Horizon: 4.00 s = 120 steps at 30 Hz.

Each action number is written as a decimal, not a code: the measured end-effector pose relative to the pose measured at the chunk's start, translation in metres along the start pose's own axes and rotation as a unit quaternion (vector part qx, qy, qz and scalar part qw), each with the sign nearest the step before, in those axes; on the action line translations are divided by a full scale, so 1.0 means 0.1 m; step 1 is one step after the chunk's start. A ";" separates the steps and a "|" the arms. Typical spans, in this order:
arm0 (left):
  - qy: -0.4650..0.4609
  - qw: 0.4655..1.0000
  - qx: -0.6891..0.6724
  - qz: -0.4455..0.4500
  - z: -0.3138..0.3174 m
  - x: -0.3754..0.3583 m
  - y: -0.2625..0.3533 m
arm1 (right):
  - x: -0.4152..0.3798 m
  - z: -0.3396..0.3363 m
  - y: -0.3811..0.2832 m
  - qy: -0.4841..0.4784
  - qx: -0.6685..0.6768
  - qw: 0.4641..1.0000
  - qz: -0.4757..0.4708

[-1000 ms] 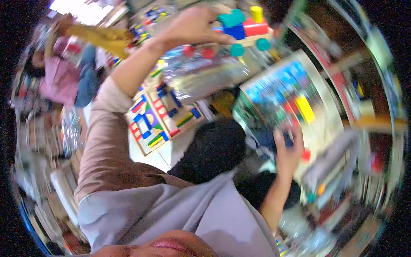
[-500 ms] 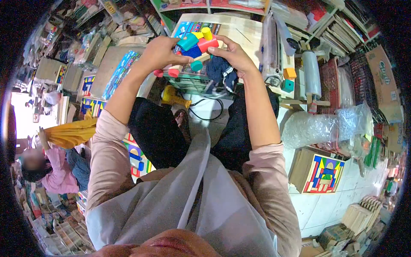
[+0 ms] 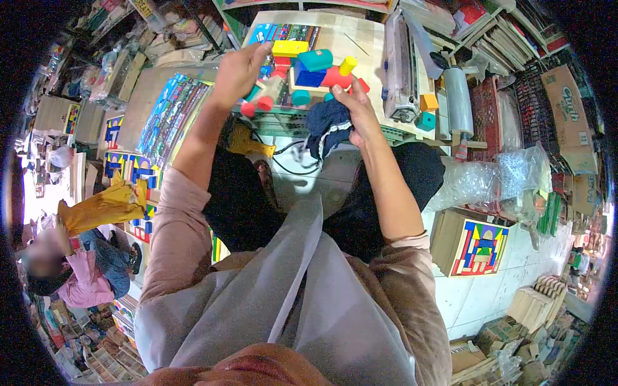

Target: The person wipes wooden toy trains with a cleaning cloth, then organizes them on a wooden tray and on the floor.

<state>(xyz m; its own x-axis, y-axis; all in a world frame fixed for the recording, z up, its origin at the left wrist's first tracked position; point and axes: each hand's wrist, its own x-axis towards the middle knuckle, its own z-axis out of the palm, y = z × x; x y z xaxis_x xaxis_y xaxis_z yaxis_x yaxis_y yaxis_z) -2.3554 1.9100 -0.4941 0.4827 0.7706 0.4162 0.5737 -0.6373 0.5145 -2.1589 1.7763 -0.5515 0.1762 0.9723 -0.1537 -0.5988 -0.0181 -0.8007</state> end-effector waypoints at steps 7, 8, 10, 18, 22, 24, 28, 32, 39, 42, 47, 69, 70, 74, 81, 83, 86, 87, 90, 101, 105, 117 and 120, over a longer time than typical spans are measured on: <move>0.016 0.979 0.188 -0.082 0.30 0.34 -0.88 | 0.00 0.03 -0.06 -0.005 -0.021 0.999 -0.048; 0.000 0.973 0.200 -0.113 0.40 0.33 -0.97 | 0.02 0.00 -0.04 -0.004 -0.023 0.999 -0.044; -0.042 0.966 0.242 -0.084 0.82 0.38 -1.56 | 0.03 0.08 -0.04 0.013 -0.031 0.999 -0.032; 0.043 0.996 0.077 -0.031 0.18 0.18 -0.52 | 0.03 0.18 -0.19 -0.113 -0.169 0.979 0.014; -0.359 0.702 -0.581 -0.203 0.12 -0.41 -0.02 | 0.02 0.31 -0.27 -0.182 -0.296 0.935 0.073; -0.359 0.688 -0.582 -0.245 0.00 -0.56 0.14 | -0.10 0.36 -0.38 -0.145 -0.389 0.910 0.019; -0.304 0.627 -0.686 -0.210 0.09 -0.76 0.19 | -0.40 0.51 -0.53 0.058 -0.305 0.943 -0.124; -0.045 0.655 -0.689 -0.307 0.52 -1.07 0.32 | -0.54 0.84 0.38 0.051 -0.553 0.756 -0.346; -0.050 0.633 -0.686 -0.354 0.50 -1.26 0.24 | -1.11 0.41 0.11 -0.197 -0.407 0.858 -0.244; -0.089 0.674 -0.689 -0.253 0.67 -1.26 0.41 | -0.86 0.64 0.05 0.078 -0.399 0.884 -0.233; 0.018 0.608 -0.706 -0.362 0.52 -1.16 0.27 | -1.08 0.51 0.60 -0.053 -0.506 0.795 -0.330; 0.126 0.483 -0.808 -0.314 0.70 -1.06 0.38 | -0.74 0.29 0.36 -0.007 -0.583 0.707 -0.400; 0.149 0.521 -0.786 -0.298 0.67 -1.01 0.34 | -0.87 0.35 0.34 -0.103 -0.588 0.713 -0.367; 0.099 0.588 -0.770 -0.228 0.71 -1.04 0.32 | -1.00 0.49 -0.06 0.108 -0.492 0.781 -0.368; 0.062 0.503 -0.841 -0.190 0.75 -1.13 0.53 | -0.70 0.79 0.04 -0.018 -0.725 0.598 -0.341; 0.034 0.542 -0.821 -0.176 0.69 -1.12 0.41 | -0.87 0.64 0.01 -0.095 -0.714 0.597 -0.354; 0.006 0.543 -0.822 -0.173 0.81 -1.16 0.38 | -1.03 0.39 -0.11 -0.142 -0.666 0.611 -0.403; -0.012 0.521 -0.829 -0.203 0.78 -1.18 0.42 | -1.08 0.33 -0.13 -0.177 -0.654 0.620 -0.395; -0.053 0.495 -0.835 -0.232 0.88 -1.25 0.39 | -1.07 0.37 -0.20 -0.054 -0.620 0.676 -0.396; -0.082 0.519 -0.781 -0.338 0.98 -1.59 0.46 | -1.35 0.21 -0.15 -0.258 -0.525 0.743 -0.325; -0.240 0.442 -0.834 -0.229 1.09 -1.74 0.24 | -1.18 0.40 -0.56 -0.107 -0.497 0.808 -0.299; -0.488 0.496 -0.663 -0.275 0.61 -1.90 0.34 | -1.06 -0.02 0.40 -0.199 -0.475 0.840 -0.170; -0.435 0.442 -0.749 -0.233 0.63 -1.92 0.44 | -1.00 0.12 -0.04 0.157 -0.311 0.936 -0.055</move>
<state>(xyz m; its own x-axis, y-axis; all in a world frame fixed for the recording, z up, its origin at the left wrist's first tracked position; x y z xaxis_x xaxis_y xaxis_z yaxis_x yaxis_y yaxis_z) -2.3807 1.7334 -0.5987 0.9889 0.1032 -0.1065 -0.0220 0.8123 0.5829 -2.1835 1.6826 -0.5256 0.4901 0.8613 -0.1340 -0.0089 -0.1487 -0.9888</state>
